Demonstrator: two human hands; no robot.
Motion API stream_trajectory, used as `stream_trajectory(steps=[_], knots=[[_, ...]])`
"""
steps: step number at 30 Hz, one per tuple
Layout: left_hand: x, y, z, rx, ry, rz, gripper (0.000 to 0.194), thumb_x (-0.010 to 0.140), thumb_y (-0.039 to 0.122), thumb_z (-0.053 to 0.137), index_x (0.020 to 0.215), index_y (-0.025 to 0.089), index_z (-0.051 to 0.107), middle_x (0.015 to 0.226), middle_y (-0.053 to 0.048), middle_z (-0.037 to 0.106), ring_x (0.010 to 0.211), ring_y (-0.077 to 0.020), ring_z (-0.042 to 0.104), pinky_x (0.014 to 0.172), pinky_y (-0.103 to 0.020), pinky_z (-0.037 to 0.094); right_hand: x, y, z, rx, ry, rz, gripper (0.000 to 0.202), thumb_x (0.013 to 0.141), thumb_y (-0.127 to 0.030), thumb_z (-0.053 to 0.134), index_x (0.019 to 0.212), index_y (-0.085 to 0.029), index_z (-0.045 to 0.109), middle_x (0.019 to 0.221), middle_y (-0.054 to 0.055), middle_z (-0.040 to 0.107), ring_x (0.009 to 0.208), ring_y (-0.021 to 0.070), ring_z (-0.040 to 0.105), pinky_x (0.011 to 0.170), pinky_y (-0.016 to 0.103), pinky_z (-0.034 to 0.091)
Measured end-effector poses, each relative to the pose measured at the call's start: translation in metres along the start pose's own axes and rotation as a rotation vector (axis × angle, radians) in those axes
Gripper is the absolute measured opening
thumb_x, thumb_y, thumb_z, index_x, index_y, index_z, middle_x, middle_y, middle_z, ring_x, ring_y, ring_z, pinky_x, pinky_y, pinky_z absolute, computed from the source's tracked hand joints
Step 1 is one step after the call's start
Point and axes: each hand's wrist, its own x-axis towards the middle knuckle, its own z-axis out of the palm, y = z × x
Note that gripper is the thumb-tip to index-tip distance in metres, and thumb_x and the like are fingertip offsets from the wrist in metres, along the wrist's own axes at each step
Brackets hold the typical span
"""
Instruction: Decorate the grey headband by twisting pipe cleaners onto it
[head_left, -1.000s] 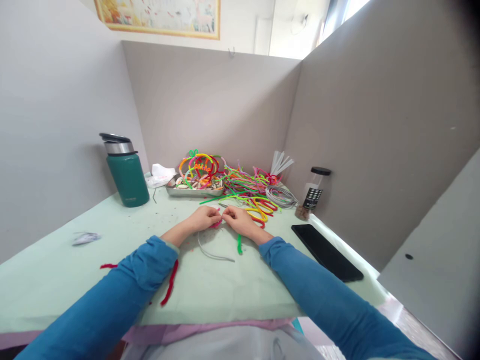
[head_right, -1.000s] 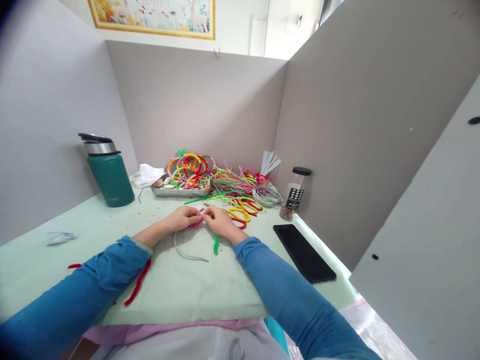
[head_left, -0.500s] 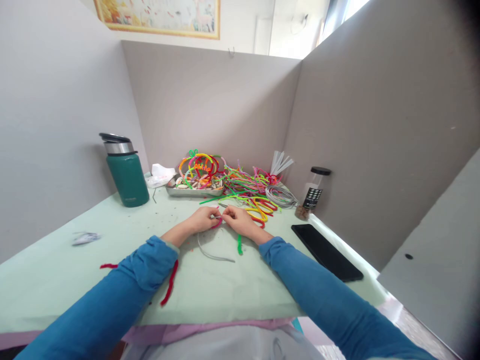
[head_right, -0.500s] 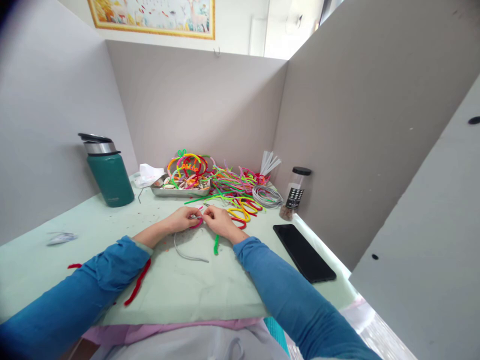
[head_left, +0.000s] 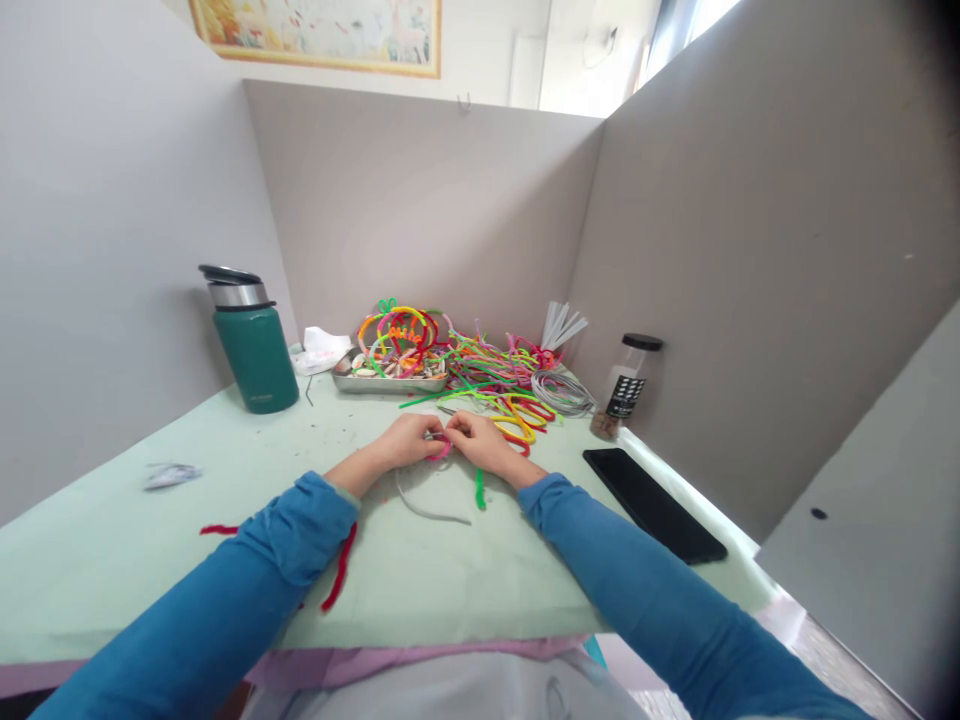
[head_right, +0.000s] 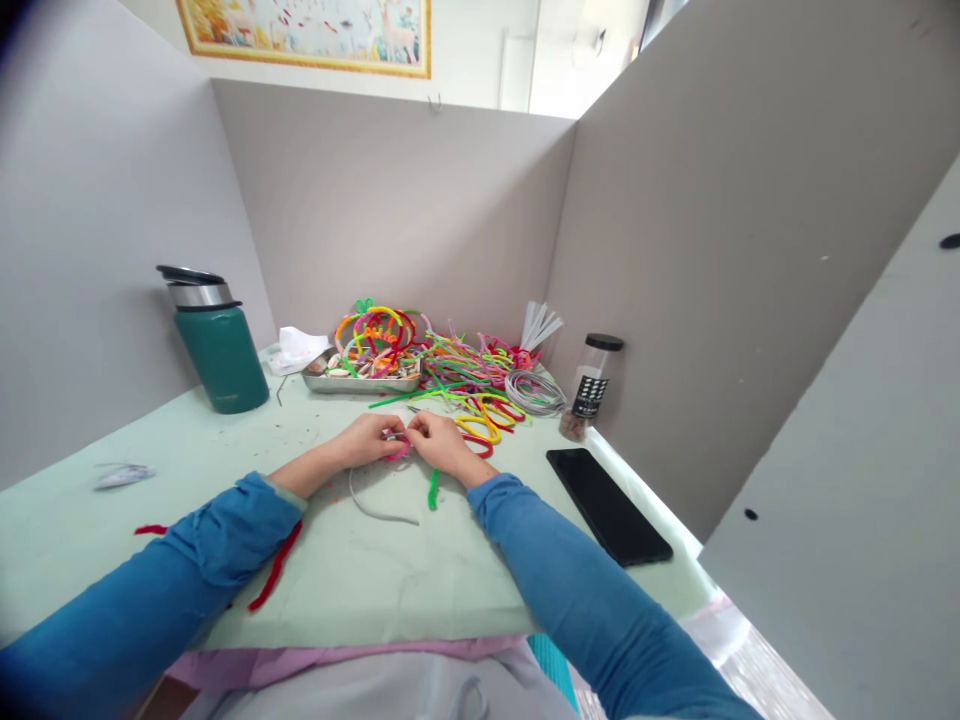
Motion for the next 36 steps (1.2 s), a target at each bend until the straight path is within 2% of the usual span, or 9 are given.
stream_trajectory(steps=[12, 27, 36], knots=[[-0.0034, 0.0074, -0.0050, -0.010, -0.022, 0.028, 0.028, 0.074, 0.039, 0.052, 0.082, 0.016, 0.065, 0.068, -0.001, 0.062, 0.065, -0.0137, 0.052, 0.058, -0.022, 0.035, 0.0012, 0.0023, -0.0004, 0.001, 0.001, -0.007, 0.013, 0.081, -0.026, 0.050, 0.075, -0.016, 0.057, 0.068, 0.000, 0.058, 0.061, 0.0117, 0.048, 0.056, 0.023, 0.033], [-0.0053, 0.0095, -0.0071, -0.071, -0.044, -0.004, 0.038, 0.073, 0.050, 0.052, 0.084, 0.016, 0.065, 0.065, 0.000, 0.061, 0.063, -0.0131, 0.051, 0.056, -0.021, 0.035, 0.0011, 0.0020, -0.0006, 0.012, 0.007, 0.000, 0.017, 0.082, -0.030, 0.051, 0.074, -0.016, 0.057, 0.067, 0.000, 0.057, 0.061, 0.0112, 0.047, 0.056, 0.023, 0.031], [-0.0046, 0.0070, -0.0061, -0.100, -0.055, -0.039, 0.045, 0.067, 0.058, 0.057, 0.083, 0.016, 0.065, 0.060, 0.002, 0.057, 0.060, -0.0127, 0.049, 0.054, -0.021, 0.034, -0.0006, -0.0032, -0.0029, 0.004, -0.013, 0.018, 0.015, 0.081, -0.028, 0.052, 0.076, -0.016, 0.058, 0.069, 0.001, 0.058, 0.062, 0.0122, 0.048, 0.057, 0.024, 0.033]])
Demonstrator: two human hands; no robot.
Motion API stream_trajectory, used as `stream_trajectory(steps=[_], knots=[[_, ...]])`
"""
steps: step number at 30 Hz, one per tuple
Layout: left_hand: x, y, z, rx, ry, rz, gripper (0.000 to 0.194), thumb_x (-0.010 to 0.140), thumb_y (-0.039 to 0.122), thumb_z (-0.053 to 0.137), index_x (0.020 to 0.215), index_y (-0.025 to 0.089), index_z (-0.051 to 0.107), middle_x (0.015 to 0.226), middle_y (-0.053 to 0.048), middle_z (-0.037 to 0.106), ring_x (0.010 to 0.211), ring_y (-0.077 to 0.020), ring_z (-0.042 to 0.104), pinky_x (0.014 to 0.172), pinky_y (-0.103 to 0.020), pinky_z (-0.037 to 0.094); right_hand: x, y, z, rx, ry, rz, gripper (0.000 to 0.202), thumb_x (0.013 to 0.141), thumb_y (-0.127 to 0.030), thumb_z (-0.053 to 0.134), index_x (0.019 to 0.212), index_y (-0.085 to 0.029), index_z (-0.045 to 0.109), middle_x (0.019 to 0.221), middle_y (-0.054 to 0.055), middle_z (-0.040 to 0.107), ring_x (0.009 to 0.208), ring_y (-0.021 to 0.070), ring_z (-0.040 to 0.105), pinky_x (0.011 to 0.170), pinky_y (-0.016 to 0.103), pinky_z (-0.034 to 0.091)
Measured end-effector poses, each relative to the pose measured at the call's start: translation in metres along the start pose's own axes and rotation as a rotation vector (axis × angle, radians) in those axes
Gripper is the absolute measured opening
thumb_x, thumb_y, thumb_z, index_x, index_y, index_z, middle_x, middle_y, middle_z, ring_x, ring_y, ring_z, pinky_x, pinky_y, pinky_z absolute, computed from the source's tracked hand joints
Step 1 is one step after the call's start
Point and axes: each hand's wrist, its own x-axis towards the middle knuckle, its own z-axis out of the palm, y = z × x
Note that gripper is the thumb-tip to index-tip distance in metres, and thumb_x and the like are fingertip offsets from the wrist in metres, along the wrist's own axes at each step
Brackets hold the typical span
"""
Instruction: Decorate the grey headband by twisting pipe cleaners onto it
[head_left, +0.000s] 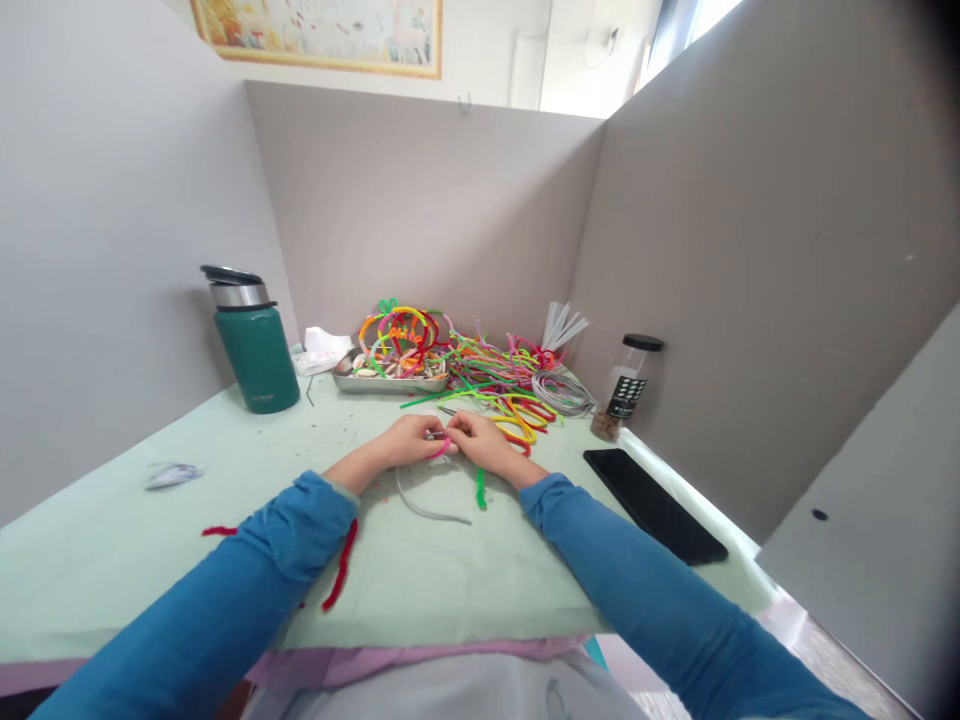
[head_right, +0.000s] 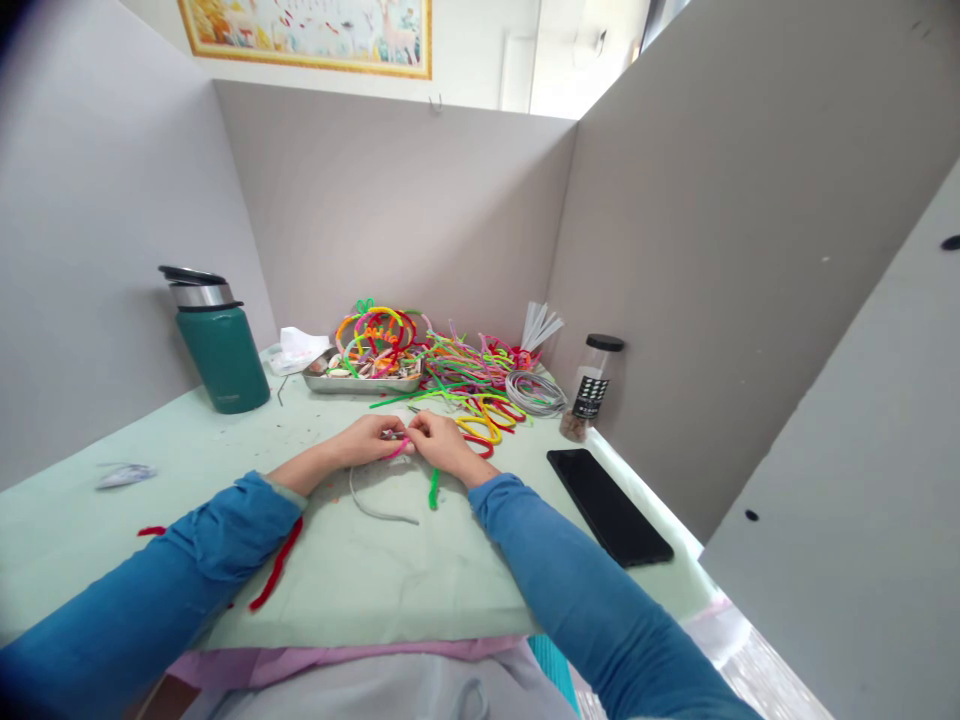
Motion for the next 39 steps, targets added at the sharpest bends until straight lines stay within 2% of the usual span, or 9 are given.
stream_trajectory(steps=[3, 10, 13, 17, 20, 23, 25, 27, 39], knots=[[0.0004, -0.0003, -0.0001, -0.003, -0.007, -0.002, 0.047, 0.067, 0.060, 0.056, 0.083, 0.016, 0.064, 0.060, 0.002, 0.057, 0.060, -0.0126, 0.048, 0.054, -0.021, 0.034, 0.0000, -0.0002, -0.0001, 0.004, -0.002, 0.001, 0.013, 0.081, -0.025, 0.051, 0.076, -0.016, 0.058, 0.069, 0.001, 0.058, 0.062, 0.0118, 0.048, 0.057, 0.024, 0.033], [0.0019, 0.0026, -0.0009, 0.028, 0.001, 0.045, 0.052, 0.079, 0.061, 0.036, 0.066, 0.016, 0.058, 0.057, 0.000, 0.054, 0.056, -0.0113, 0.046, 0.053, -0.021, 0.033, 0.0007, 0.0022, -0.0001, 0.000, -0.005, -0.001, 0.010, 0.080, -0.023, 0.051, 0.076, -0.016, 0.058, 0.066, 0.000, 0.057, 0.061, 0.0114, 0.047, 0.057, 0.023, 0.032], [0.0023, 0.0017, 0.0000, -0.027, -0.009, 0.055, 0.056, 0.081, 0.063, 0.030, 0.066, 0.015, 0.057, 0.058, -0.001, 0.055, 0.055, -0.0108, 0.046, 0.053, -0.021, 0.034, 0.0014, 0.0049, 0.0014, -0.017, 0.000, -0.008, 0.012, 0.082, -0.023, 0.049, 0.076, -0.017, 0.057, 0.066, 0.000, 0.057, 0.061, 0.0117, 0.048, 0.057, 0.024, 0.033], [0.0015, 0.0043, 0.0001, -0.227, -0.007, -0.081, 0.066, 0.079, 0.069, 0.024, 0.073, 0.013, 0.060, 0.067, -0.004, 0.062, 0.048, -0.0092, 0.044, 0.047, -0.022, 0.034, 0.0018, 0.0070, 0.0031, 0.001, 0.011, -0.028, 0.013, 0.082, -0.025, 0.049, 0.075, -0.017, 0.056, 0.068, 0.000, 0.057, 0.062, 0.0116, 0.048, 0.058, 0.024, 0.033], [0.0008, 0.0075, -0.0008, -0.320, -0.020, -0.178, 0.074, 0.079, 0.070, 0.016, 0.074, 0.012, 0.062, 0.064, -0.005, 0.063, 0.039, -0.0079, 0.038, 0.043, -0.023, 0.034, 0.0017, 0.0069, 0.0031, 0.021, 0.007, -0.034, 0.012, 0.081, -0.024, 0.050, 0.074, -0.016, 0.055, 0.067, 0.000, 0.057, 0.061, 0.0109, 0.047, 0.057, 0.023, 0.033], [0.0004, 0.0068, -0.0009, -0.256, -0.023, -0.159, 0.070, 0.077, 0.070, 0.026, 0.072, 0.012, 0.063, 0.059, -0.003, 0.061, 0.039, -0.0078, 0.038, 0.042, -0.022, 0.032, 0.0017, 0.0067, 0.0024, 0.026, 0.000, -0.030, 0.011, 0.080, -0.023, 0.051, 0.074, -0.016, 0.056, 0.067, 0.000, 0.056, 0.060, 0.0109, 0.046, 0.057, 0.023, 0.033], [0.0001, 0.0044, -0.0004, -0.151, -0.020, -0.078, 0.057, 0.070, 0.068, 0.046, 0.070, 0.013, 0.064, 0.056, 0.000, 0.057, 0.043, -0.0080, 0.040, 0.042, -0.021, 0.029, 0.0019, 0.0068, 0.0022, 0.026, -0.002, -0.027, 0.009, 0.080, -0.022, 0.051, 0.075, -0.016, 0.056, 0.068, 0.000, 0.057, 0.061, 0.0112, 0.047, 0.057, 0.023, 0.032], [0.0000, 0.0020, 0.0001, -0.101, -0.001, -0.023, 0.050, 0.068, 0.063, 0.053, 0.068, 0.014, 0.063, 0.054, 0.001, 0.055, 0.047, -0.0086, 0.041, 0.044, -0.020, 0.028, 0.0020, 0.0070, 0.0021, 0.028, 0.001, -0.026, 0.009, 0.079, -0.021, 0.051, 0.074, -0.016, 0.056, 0.069, 0.000, 0.057, 0.062, 0.0114, 0.047, 0.057, 0.023, 0.032], [0.0024, -0.0020, 0.0013, -0.082, -0.027, 0.028, 0.038, 0.078, 0.049, 0.047, 0.067, 0.015, 0.062, 0.059, 0.001, 0.055, 0.053, -0.0100, 0.043, 0.050, -0.021, 0.031, 0.0010, 0.0055, 0.0012, 0.019, 0.015, -0.023, 0.010, 0.080, -0.022, 0.050, 0.073, -0.016, 0.055, 0.066, -0.001, 0.055, 0.061, 0.0110, 0.045, 0.057, 0.023, 0.031]])
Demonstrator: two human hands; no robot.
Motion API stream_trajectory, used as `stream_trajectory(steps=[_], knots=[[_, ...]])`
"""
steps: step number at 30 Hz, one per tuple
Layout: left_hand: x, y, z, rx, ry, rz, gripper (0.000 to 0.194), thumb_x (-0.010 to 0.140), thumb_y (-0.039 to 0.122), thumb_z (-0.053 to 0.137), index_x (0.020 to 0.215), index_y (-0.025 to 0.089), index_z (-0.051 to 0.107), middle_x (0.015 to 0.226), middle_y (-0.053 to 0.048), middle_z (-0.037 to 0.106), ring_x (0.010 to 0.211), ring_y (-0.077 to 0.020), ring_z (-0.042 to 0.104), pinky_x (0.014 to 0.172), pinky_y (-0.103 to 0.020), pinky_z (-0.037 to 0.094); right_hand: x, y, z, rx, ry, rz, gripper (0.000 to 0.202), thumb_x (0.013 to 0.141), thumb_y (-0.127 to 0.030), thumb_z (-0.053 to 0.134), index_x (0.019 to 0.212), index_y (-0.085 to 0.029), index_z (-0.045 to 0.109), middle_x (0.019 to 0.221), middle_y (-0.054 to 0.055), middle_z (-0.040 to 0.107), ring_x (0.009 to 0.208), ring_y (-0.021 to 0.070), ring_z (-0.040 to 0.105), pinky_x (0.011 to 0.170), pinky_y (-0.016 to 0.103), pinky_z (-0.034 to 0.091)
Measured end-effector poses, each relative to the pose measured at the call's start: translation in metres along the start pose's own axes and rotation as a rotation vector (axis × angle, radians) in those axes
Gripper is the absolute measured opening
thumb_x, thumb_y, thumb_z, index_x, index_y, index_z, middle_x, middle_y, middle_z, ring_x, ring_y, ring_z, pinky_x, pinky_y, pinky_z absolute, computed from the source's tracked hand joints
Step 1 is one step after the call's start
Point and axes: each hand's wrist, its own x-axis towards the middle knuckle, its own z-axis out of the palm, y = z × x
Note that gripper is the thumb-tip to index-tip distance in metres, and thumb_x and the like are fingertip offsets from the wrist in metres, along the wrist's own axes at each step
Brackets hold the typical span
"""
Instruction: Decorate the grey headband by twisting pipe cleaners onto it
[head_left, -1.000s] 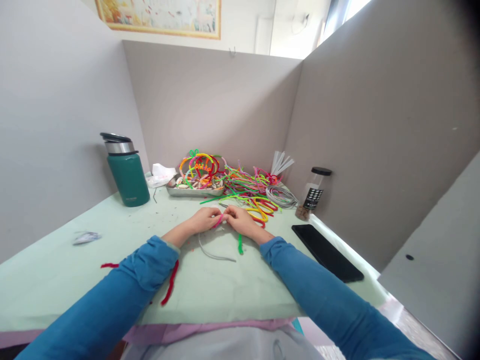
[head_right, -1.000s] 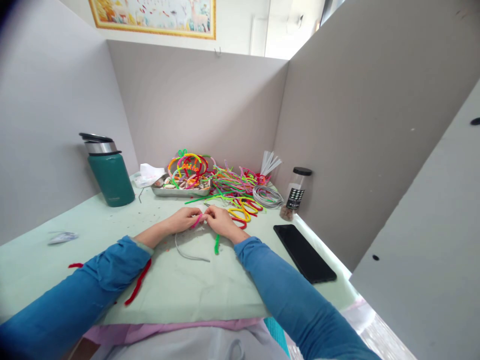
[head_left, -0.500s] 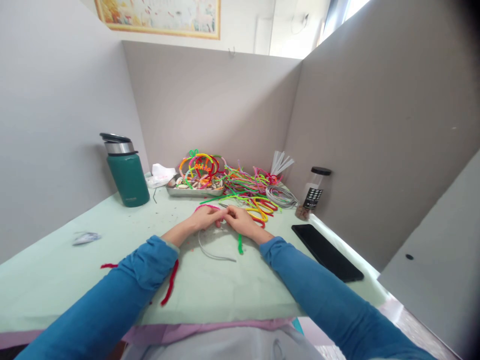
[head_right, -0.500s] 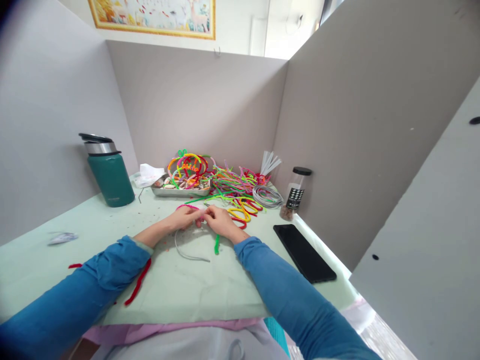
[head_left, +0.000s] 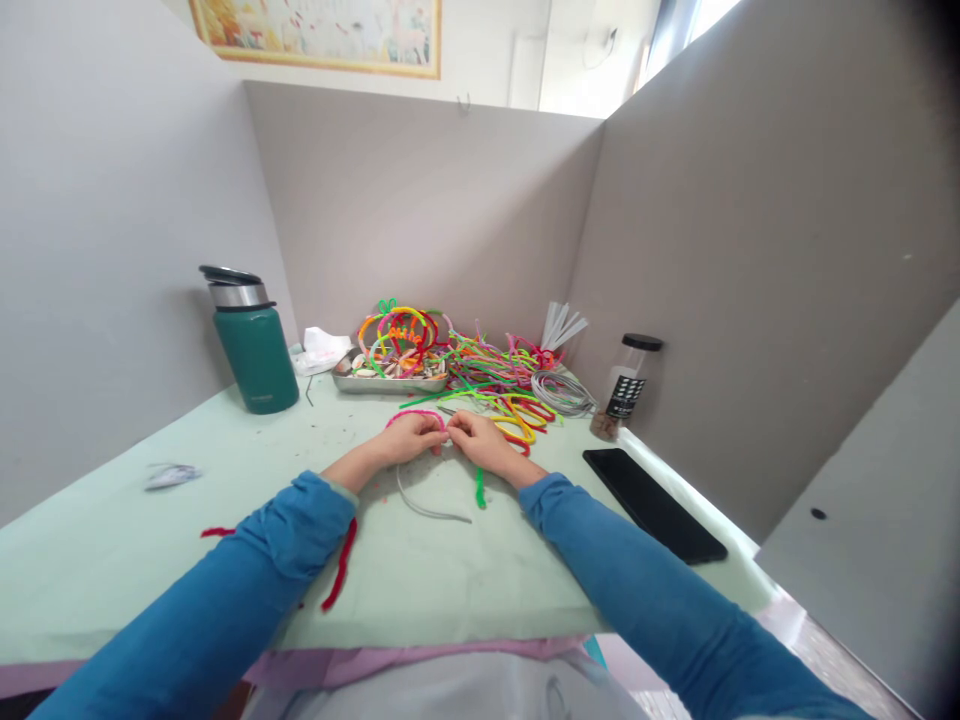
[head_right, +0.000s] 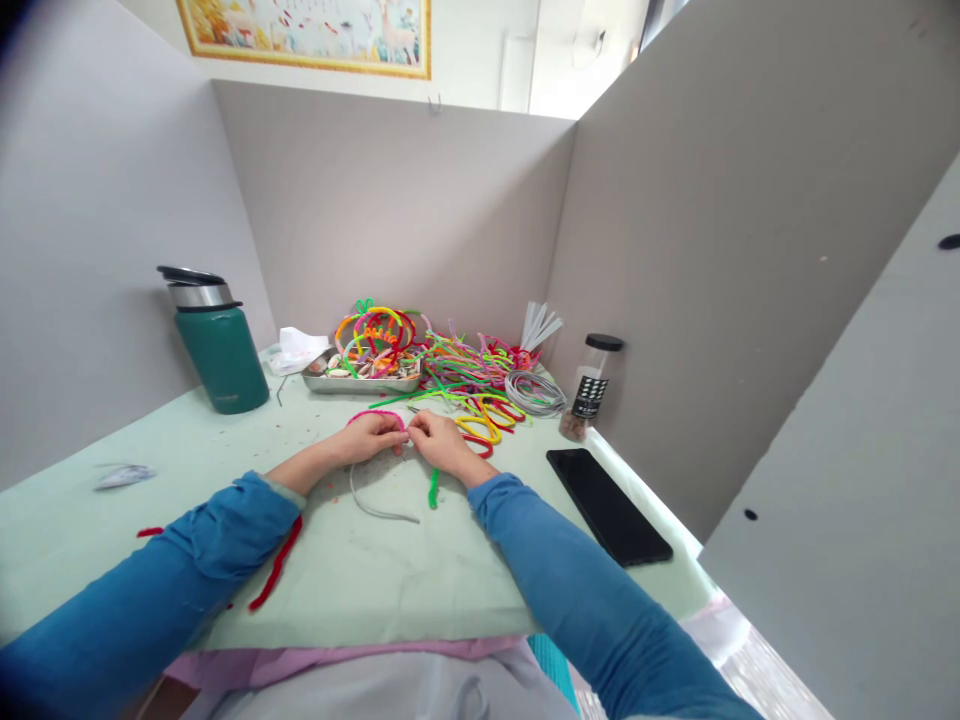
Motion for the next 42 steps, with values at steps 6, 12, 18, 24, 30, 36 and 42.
stream_trajectory(steps=[6, 12, 18, 24, 30, 36, 42], knots=[[0.002, 0.000, 0.001, 0.089, 0.054, -0.030, 0.042, 0.080, 0.048, 0.043, 0.064, 0.016, 0.063, 0.058, 0.001, 0.053, 0.054, -0.0111, 0.043, 0.052, -0.023, 0.031, -0.001, -0.004, -0.002, 0.007, -0.009, 0.020, 0.013, 0.082, -0.020, 0.047, 0.071, -0.017, 0.054, 0.063, -0.001, 0.055, 0.061, 0.0110, 0.047, 0.058, 0.023, 0.032], [0.002, 0.000, 0.001, 0.078, 0.064, -0.054, 0.043, 0.082, 0.048, 0.040, 0.062, 0.016, 0.061, 0.054, 0.001, 0.052, 0.051, -0.0113, 0.043, 0.051, -0.023, 0.031, -0.001, -0.004, -0.002, 0.006, -0.005, 0.024, 0.014, 0.082, -0.020, 0.046, 0.071, -0.017, 0.053, 0.063, -0.001, 0.055, 0.061, 0.0110, 0.047, 0.058, 0.023, 0.032], [0.003, -0.001, 0.002, 0.049, 0.081, -0.099, 0.043, 0.082, 0.049, 0.038, 0.059, 0.017, 0.057, 0.053, 0.001, 0.055, 0.047, -0.0105, 0.043, 0.048, -0.023, 0.030, -0.001, -0.002, 0.000, 0.001, -0.005, 0.013, 0.009, 0.081, -0.022, 0.048, 0.080, -0.018, 0.056, 0.067, -0.001, 0.057, 0.061, 0.0109, 0.048, 0.057, 0.023, 0.033], [0.006, -0.010, 0.003, 0.003, 0.041, -0.144, 0.047, 0.081, 0.053, 0.036, 0.057, 0.017, 0.053, 0.054, 0.000, 0.056, 0.043, -0.0091, 0.041, 0.045, -0.023, 0.030, -0.003, -0.004, 0.001, -0.050, 0.009, -0.022, 0.011, 0.082, -0.023, 0.047, 0.082, -0.017, 0.057, 0.069, 0.000, 0.058, 0.063, 0.0114, 0.050, 0.059, 0.023, 0.033], [0.005, -0.013, 0.005, -0.062, 0.007, -0.147, 0.045, 0.079, 0.056, 0.039, 0.060, 0.017, 0.051, 0.055, 0.000, 0.057, 0.040, -0.0078, 0.039, 0.042, -0.022, 0.029, -0.001, 0.000, 0.002, -0.101, -0.026, -0.097, 0.010, 0.079, -0.019, 0.047, 0.079, -0.018, 0.056, 0.069, -0.001, 0.057, 0.062, 0.0111, 0.048, 0.058, 0.023, 0.033], [0.003, -0.006, 0.003, -0.130, -0.009, -0.166, 0.048, 0.074, 0.064, 0.042, 0.064, 0.017, 0.048, 0.052, 0.001, 0.056, 0.039, -0.0074, 0.039, 0.039, -0.020, 0.027, 0.002, 0.001, 0.002, -0.107, -0.050, -0.177, 0.009, 0.078, -0.016, 0.046, 0.078, -0.018, 0.055, 0.070, -0.001, 0.056, 0.063, 0.0111, 0.048, 0.058, 0.022, 0.033], [0.004, -0.007, 0.002, -0.151, -0.020, -0.138, 0.051, 0.074, 0.066, 0.041, 0.063, 0.017, 0.048, 0.051, 0.001, 0.056, 0.039, -0.0075, 0.039, 0.040, -0.020, 0.029, -0.001, -0.001, 0.000, -0.097, -0.039, -0.174, 0.008, 0.079, -0.018, 0.046, 0.078, -0.018, 0.054, 0.069, -0.002, 0.055, 0.062, 0.0104, 0.047, 0.058, 0.022, 0.032]])
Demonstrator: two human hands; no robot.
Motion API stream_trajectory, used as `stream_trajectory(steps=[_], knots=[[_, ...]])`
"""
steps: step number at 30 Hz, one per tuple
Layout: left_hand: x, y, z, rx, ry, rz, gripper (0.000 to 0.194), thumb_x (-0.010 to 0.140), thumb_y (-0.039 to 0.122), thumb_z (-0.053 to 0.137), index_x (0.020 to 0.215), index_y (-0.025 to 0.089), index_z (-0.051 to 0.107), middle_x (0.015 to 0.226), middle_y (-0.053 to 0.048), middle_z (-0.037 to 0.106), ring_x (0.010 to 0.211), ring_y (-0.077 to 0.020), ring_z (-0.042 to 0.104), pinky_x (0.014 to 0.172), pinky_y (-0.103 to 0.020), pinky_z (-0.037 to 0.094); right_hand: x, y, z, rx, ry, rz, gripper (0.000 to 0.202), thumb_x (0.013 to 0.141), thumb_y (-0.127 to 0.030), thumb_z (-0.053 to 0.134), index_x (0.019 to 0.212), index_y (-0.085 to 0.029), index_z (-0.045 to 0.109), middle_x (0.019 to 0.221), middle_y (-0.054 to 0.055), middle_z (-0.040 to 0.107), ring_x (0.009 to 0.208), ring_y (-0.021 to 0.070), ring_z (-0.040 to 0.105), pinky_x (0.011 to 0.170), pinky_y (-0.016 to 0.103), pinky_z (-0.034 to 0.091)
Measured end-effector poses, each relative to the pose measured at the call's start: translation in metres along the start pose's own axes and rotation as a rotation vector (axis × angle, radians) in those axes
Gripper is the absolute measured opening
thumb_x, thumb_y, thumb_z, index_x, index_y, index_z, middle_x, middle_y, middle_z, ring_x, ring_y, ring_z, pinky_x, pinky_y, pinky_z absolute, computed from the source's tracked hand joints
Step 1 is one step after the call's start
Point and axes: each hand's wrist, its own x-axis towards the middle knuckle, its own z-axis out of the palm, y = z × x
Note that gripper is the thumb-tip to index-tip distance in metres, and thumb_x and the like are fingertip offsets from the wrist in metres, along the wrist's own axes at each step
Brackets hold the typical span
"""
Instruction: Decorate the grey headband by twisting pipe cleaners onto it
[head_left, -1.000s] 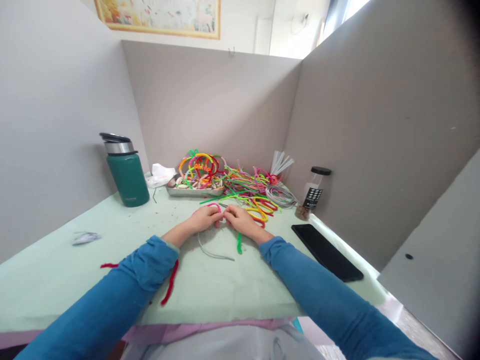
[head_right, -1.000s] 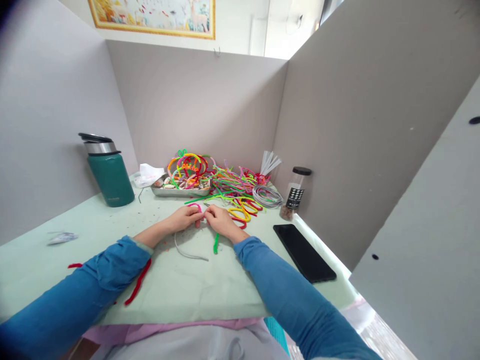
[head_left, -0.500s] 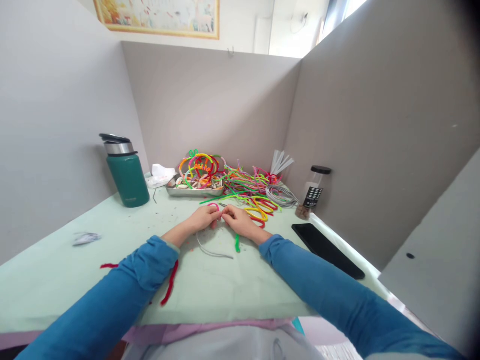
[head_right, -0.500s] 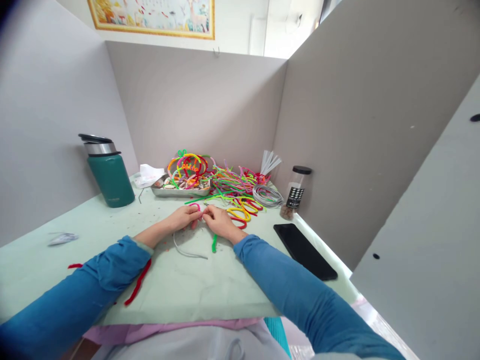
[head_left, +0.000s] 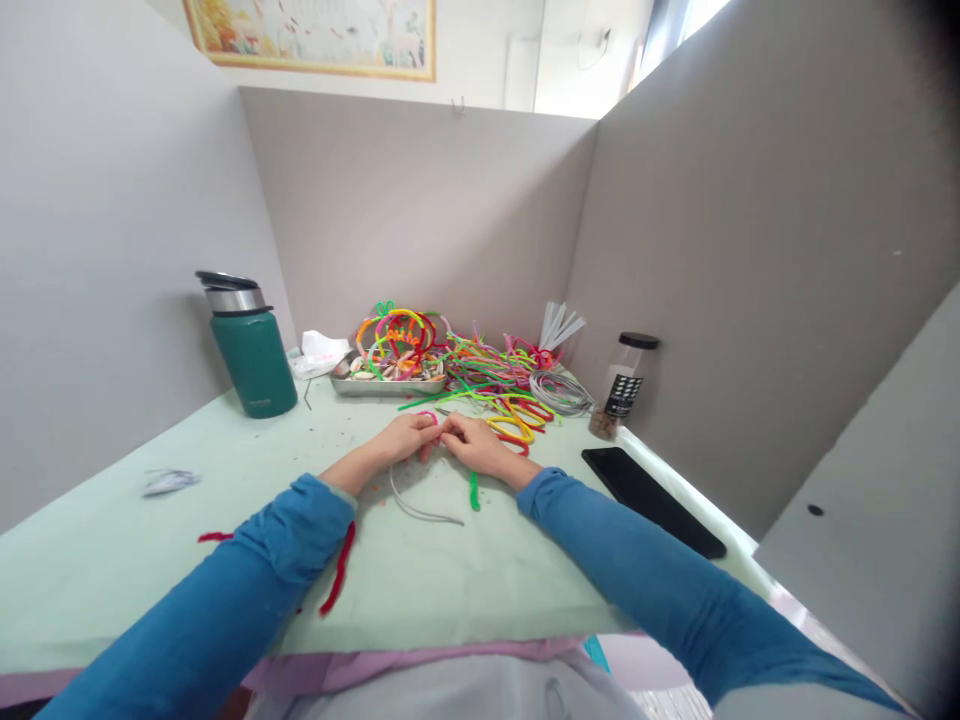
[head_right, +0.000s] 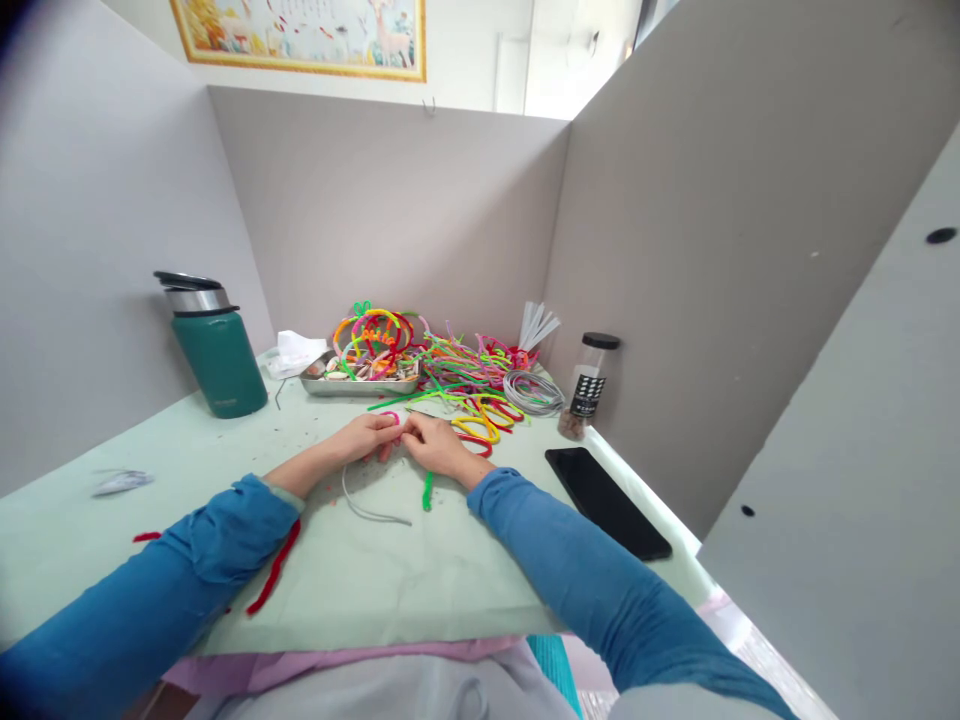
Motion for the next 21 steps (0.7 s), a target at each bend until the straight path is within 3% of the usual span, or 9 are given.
stream_trajectory(steps=[9, 16, 21], knots=[[0.0013, 0.0001, -0.0002, -0.007, -0.002, -0.005, 0.052, 0.075, 0.065, 0.039, 0.066, 0.016, 0.051, 0.054, 0.000, 0.057, 0.039, -0.0071, 0.039, 0.039, -0.020, 0.030, -0.0009, 0.0006, 0.0004, -0.030, 0.003, 0.024, 0.007, 0.081, -0.020, 0.047, 0.078, -0.018, 0.053, 0.067, -0.002, 0.054, 0.060, 0.0105, 0.046, 0.057, 0.022, 0.031], [-0.0014, 0.0087, -0.0005, -0.196, -0.022, -0.082, 0.042, 0.073, 0.057, 0.047, 0.067, 0.016, 0.051, 0.046, 0.002, 0.053, 0.035, -0.0067, 0.035, 0.037, -0.020, 0.027, -0.0020, 0.0010, 0.0022, -0.030, 0.028, -0.011, 0.009, 0.082, -0.024, 0.049, 0.078, -0.018, 0.054, 0.067, -0.001, 0.055, 0.061, 0.0107, 0.047, 0.058, 0.023, 0.032], [0.0027, 0.0005, 0.0017, -0.071, 0.027, -0.046, 0.045, 0.075, 0.059, 0.043, 0.067, 0.016, 0.054, 0.050, 0.000, 0.056, 0.036, -0.0074, 0.038, 0.036, -0.020, 0.027, -0.0004, 0.0029, 0.0024, -0.004, 0.030, 0.046, 0.009, 0.081, -0.023, 0.050, 0.077, -0.017, 0.055, 0.066, -0.001, 0.056, 0.059, 0.0105, 0.047, 0.056, 0.023, 0.032]])
